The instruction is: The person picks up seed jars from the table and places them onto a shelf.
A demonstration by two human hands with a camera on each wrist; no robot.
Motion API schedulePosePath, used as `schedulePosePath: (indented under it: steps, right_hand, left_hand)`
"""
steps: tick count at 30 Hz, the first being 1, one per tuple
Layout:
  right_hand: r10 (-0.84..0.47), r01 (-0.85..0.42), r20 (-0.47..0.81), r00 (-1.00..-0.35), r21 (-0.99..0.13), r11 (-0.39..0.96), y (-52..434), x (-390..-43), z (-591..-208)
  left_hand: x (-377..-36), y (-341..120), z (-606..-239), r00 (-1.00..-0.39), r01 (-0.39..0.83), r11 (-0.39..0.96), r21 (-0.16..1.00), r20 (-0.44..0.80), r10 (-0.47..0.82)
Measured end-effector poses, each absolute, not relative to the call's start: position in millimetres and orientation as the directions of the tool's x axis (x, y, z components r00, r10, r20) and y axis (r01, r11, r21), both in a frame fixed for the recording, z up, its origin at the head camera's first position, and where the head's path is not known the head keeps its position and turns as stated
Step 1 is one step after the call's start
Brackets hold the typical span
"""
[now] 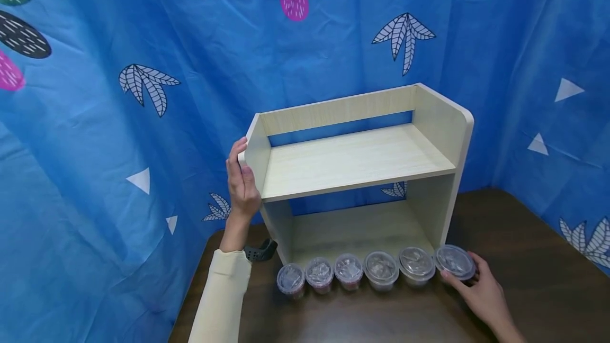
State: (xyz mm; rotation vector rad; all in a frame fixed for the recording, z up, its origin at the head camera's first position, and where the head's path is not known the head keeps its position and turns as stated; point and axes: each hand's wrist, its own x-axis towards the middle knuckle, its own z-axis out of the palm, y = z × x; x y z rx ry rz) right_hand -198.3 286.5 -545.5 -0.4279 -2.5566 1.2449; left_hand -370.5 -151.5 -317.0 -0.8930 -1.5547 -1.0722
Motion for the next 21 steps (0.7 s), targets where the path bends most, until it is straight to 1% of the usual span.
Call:
schedulePosePath:
  steps: [10,21]
  right_hand:
    - [0.415,0.138,0.157,-0.896,-0.791,0.596,285,-193,-546]
    - [0.513,0.157,0.209,-0.832,-0.799,0.581,283,-188,-539]
  left_hand:
    - [-370,-149,-316,-0.214,0.915,0.353,0.196,0.977,0.012]
    - [-367,-149,-315,-0.206,0.91,0.369,0.189,0.979,0.006]
